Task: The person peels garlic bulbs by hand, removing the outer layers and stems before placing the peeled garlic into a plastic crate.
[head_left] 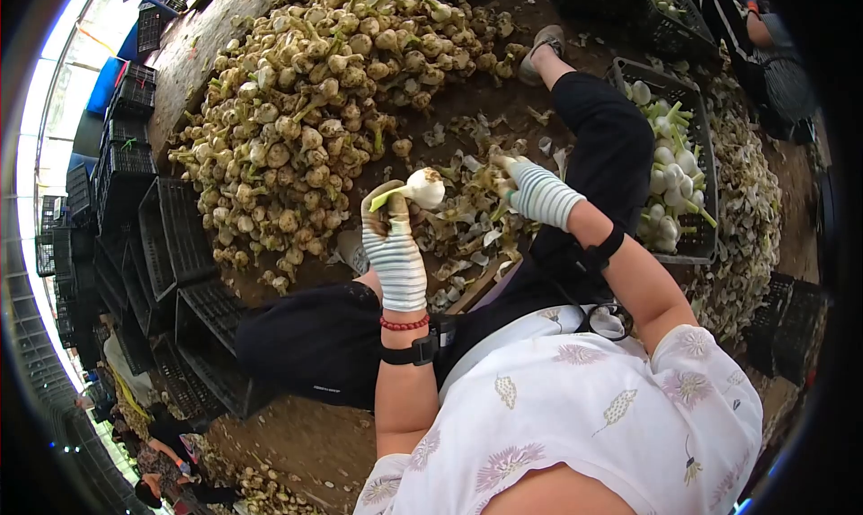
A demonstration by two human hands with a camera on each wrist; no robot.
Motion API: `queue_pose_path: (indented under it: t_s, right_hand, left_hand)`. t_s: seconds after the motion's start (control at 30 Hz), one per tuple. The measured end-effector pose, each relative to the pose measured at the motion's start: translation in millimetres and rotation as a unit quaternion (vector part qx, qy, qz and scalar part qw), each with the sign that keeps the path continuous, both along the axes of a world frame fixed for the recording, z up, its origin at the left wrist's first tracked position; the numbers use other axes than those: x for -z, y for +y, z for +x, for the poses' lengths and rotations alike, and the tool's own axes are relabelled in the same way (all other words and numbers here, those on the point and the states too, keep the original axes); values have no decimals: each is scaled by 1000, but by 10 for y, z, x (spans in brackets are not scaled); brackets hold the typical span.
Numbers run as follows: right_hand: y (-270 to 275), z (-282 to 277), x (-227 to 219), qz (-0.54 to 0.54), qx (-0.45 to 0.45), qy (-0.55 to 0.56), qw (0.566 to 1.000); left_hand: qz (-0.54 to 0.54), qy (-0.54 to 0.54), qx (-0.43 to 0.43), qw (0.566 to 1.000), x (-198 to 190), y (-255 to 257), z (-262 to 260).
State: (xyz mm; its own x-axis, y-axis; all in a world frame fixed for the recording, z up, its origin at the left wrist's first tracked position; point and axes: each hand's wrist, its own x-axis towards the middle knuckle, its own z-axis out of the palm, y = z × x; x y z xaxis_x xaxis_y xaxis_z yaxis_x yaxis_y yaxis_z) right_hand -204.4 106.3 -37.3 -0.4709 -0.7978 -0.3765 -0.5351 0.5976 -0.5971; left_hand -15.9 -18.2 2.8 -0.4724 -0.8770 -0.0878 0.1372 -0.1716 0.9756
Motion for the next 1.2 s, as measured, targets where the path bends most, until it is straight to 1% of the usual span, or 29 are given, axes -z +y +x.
queue_pose_path:
  t_s: [0.07, 0.13, 0.17, 0.2, 0.27, 0.3, 0.33, 0.37, 0.4, 0.47, 0.53, 0.6, 0.63, 0.67, 0.7, 0.73, 0.77, 0.8, 0.83, 0.87, 0.93, 0.97, 1.0, 1.07, 1.1, 1.13, 1.2]
  right_hand:
    - [-84, 162, -326, -136, 17, -46, 990]
    - [-221, 302, -648, -152, 4, -42, 988]
    - [-283, 371, -730, -167, -8, -38, 985]
    - [-329, 431, -742, -175, -6, 7, 985]
    - [-359, 495, -653, -196, -1, 83, 977]
    - [-359, 478, -646, -195, -1, 85, 977]
    - [-371, 457, -700, -149, 17, 8, 989]
    - [-379, 450, -727, -102, 37, -70, 992]
    - [-376, 467, -703, -102, 36, -70, 992]
    - [-351, 528, -603, -202, 28, 48, 978]
    - [-377, 505, -548, -211, 41, 56, 975]
    - [-394, 486, -530, -205, 56, 103, 972]
    - [-398, 436, -540, -198, 60, 90, 974]
    - [-380, 380, -523, -223, 80, 92, 967]
    - [-366, 282, -431, -264, 89, 111, 954]
    - [-347, 167, -299, -305, 95, 130, 939]
    - [-321, 34, -201, -257, 96, 113, 955]
    - [-277, -118, -18, -188, 45, 123, 973]
    - [-251, -76, -105, -164, 54, 47, 984]
    - [-183, 17, -263, -137, 61, -30, 988]
    - [-109, 257, -630, -162, 79, -155, 971]
    - [-124, 351, -609, -204, 70, -153, 964]
    - [-142, 424, -644, -187, 84, -152, 967]
    - [-233, 545, -602, -181, 77, 25, 980]
    - [-266, 568, -487, -207, 82, 39, 974]
    - [-278, 559, -496, -207, 83, 39, 974]
    - [-291, 538, -554, -158, 73, -4, 985]
  left_hand:
    - [-132, -67, -1, 989, -78, 65, -32]
    - [-246, -87, 1, 965, 19, 56, -38]
    - [-260, -97, 3, 961, 28, 72, -38]
    - [-260, -96, 5, 961, 22, 84, -40]
    - [-349, -121, -12, 929, -54, 127, -61]
    - [-346, -132, -2, 929, -104, 161, -69]
    - [-345, -131, -3, 929, -100, 165, -65]
    - [-364, -146, 0, 920, -97, 164, -57]
    - [-384, -160, 4, 909, -93, 163, -49]
    - [-388, -161, 14, 908, -51, 168, -28]
    - [-400, -140, 25, 905, -53, 148, -42]
    - [-401, -139, 35, 905, -92, 125, -6]
    - [-381, -127, 49, 914, -108, 101, 20]
    - [-362, -115, 63, 923, -129, 77, 35]
    - [-341, -82, 81, 933, -156, 63, 43]
    - [-339, -82, 80, 934, -133, 51, 73]
    - [-277, -51, 95, 955, -100, 37, 104]
    - [-213, -20, 110, 971, -86, 24, 119]
    - [-162, -12, 102, 981, -100, 25, 126]
    - [-160, -14, 101, 982, -84, 25, 132]
    - [-158, -65, 71, 983, -29, 16, 114]
    - [-200, -79, 57, 975, -11, 33, 73]
    - [-200, -79, 59, 975, -13, 56, 34]
    - [-322, -112, 43, 939, -57, 122, -23]
    - [-351, -120, 34, 928, -97, 159, -39]
    - [-352, -120, 35, 928, -87, 152, -33]
    - [-342, -133, 39, 929, -52, 135, -5]
